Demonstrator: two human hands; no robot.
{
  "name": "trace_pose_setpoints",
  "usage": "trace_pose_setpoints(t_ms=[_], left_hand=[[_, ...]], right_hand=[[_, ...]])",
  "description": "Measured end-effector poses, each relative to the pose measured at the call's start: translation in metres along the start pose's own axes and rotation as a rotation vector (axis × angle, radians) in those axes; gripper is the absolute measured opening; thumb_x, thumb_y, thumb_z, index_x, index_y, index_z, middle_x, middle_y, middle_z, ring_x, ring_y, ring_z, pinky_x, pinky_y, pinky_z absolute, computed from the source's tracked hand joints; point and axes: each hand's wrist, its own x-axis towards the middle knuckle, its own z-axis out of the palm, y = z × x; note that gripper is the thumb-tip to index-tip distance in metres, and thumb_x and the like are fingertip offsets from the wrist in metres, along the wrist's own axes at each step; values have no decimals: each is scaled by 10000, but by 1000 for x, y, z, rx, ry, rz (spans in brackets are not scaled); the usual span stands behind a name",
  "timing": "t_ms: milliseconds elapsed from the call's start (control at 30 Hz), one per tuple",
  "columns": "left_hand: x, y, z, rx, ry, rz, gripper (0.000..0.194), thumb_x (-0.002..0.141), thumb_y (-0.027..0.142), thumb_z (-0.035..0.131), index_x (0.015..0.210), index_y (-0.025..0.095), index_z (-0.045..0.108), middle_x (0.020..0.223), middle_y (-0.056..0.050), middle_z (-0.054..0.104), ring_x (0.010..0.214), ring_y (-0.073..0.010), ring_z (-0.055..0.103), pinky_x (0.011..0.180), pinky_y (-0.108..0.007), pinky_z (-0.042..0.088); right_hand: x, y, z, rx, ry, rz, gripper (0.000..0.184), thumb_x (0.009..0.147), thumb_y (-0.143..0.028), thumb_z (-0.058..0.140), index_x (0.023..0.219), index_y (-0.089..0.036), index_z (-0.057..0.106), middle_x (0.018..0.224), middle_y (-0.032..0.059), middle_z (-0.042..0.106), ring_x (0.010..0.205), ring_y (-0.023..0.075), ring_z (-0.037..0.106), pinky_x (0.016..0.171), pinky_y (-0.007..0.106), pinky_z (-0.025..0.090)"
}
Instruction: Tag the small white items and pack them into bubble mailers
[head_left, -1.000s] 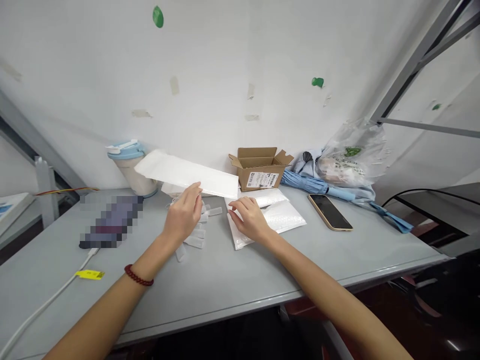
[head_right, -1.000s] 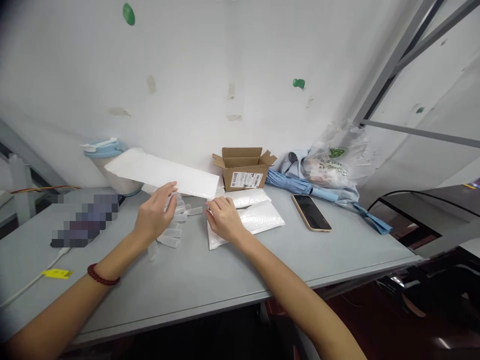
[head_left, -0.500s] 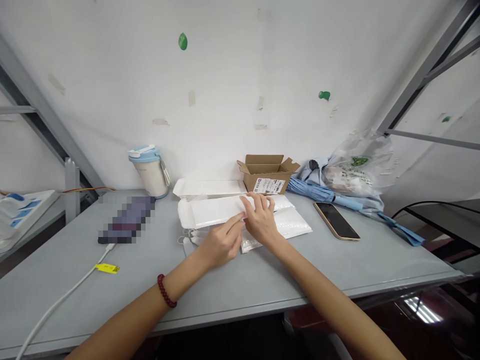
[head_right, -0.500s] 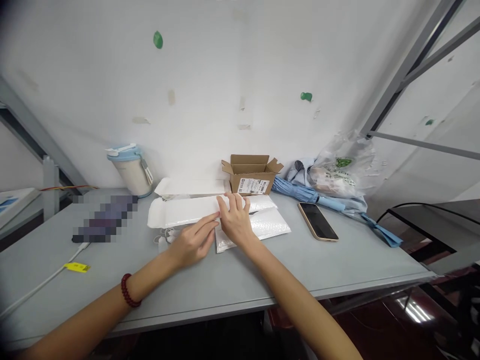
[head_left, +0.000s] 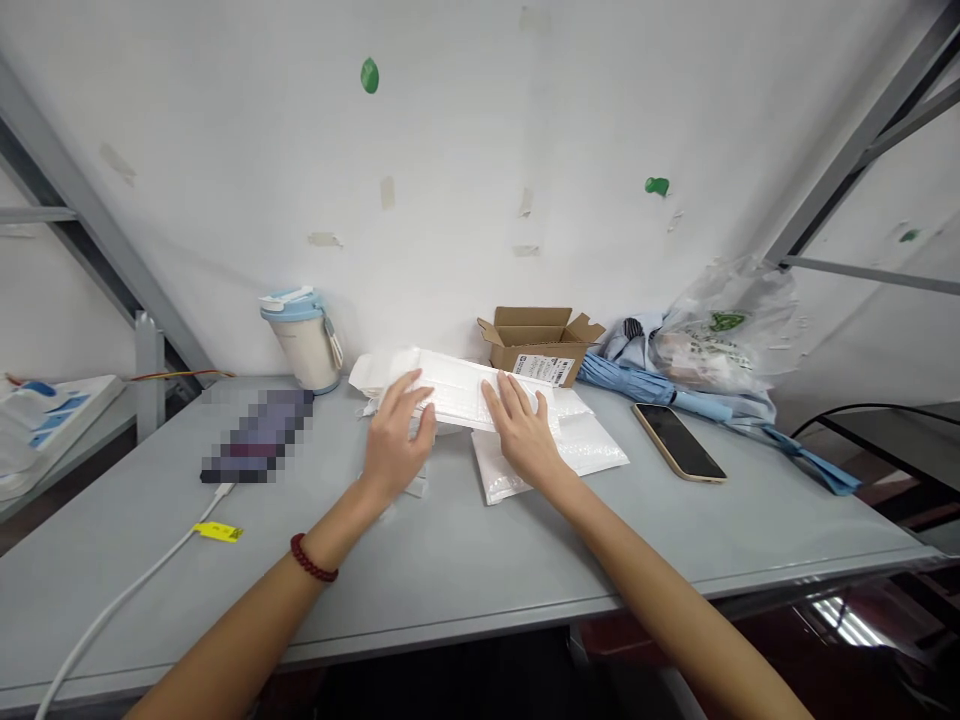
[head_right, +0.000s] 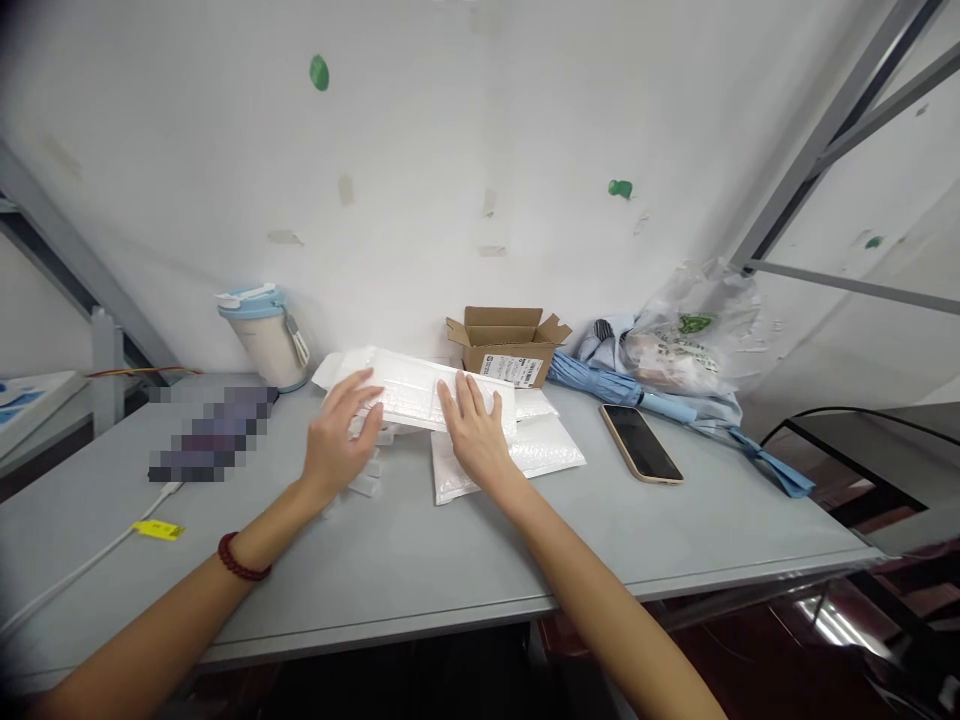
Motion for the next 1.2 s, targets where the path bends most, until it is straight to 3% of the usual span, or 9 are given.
trace_pose_setpoints(t_ms=[133, 333, 500, 633, 733, 833, 1000, 1200], left_hand=[[8, -10, -7, -6, 57, -149, 260, 860, 237, 459, 1077, 160, 580, 1307, -134, 509, 1215, -245, 483, 931, -398, 475], [11, -12, -11, -1, 98, -218, 318, 820, 221, 488, 1126, 172, 563, 1331, -134, 476, 1223, -255, 467, 820, -350, 523], [16, -25, -14, -88, 55, -385, 389, 766, 222, 524, 1150, 173, 561, 1297, -128, 515, 1170, -271, 514, 795, -347, 535], [17, -37, -12, -361, -48, -602, 540, 717, 224, 557, 1247, 144, 495, 1042, -106, 667, 863, -218, 657, 744, -342, 546], [16, -34, -10, -494, -107, -648, 577, 696, 226, 570, 1259, 139, 482, 877, -59, 694, 668, -165, 646, 672, -323, 552], [15, -22, -8, -557, -176, -633, 602, 680, 221, 586, 1265, 152, 465, 827, -32, 691, 633, -148, 624, 668, -323, 550], [10, -5, -3, -642, -417, -644, 699, 668, 234, 609, 1325, 145, 388, 767, -12, 675, 619, -149, 598, 617, -295, 529], [2, 0, 2, -653, -654, -559, 447, 731, 314, 588, 1145, 145, 568, 741, -18, 670, 659, -168, 609, 611, -267, 490]], right_hand=[[-1, -3, 1, -3, 13, -22, 681, 805, 48, 254, 1445, -185, 264, 1492, 171, 269, 1370, 307, 237, 984, 597, 305], [-1, -6, 1, -23, 16, -45, 647, 820, 46, 232, 1426, -171, 302, 1483, 177, 287, 1365, 308, 244, 973, 595, 318], [-1, 0, 2, -36, 21, -12, 647, 820, 47, 236, 1428, -168, 296, 1483, 193, 276, 1371, 316, 225, 969, 603, 313], [-1, 0, 1, -30, 11, -17, 704, 796, 59, 255, 1438, -230, 277, 1496, 162, 260, 1367, 343, 218, 963, 615, 306], [-1, -3, -1, -9, 17, -16, 736, 781, 47, 303, 1448, -260, 247, 1503, 155, 241, 1369, 359, 200, 969, 611, 297], [-2, -7, -4, 10, 22, -6, 756, 763, 9, 377, 1460, -230, 208, 1503, 185, 212, 1375, 373, 166, 974, 611, 287], [-4, -9, -6, 20, 18, -7, 857, 692, -9, 455, 1468, -218, 157, 1515, 200, 138, 1382, 376, 121, 986, 613, 265], [-6, -11, -6, 42, 22, -43, 877, 683, -133, 519, 1469, -188, 131, 1501, 217, 126, 1373, 392, 93, 980, 639, 224]])
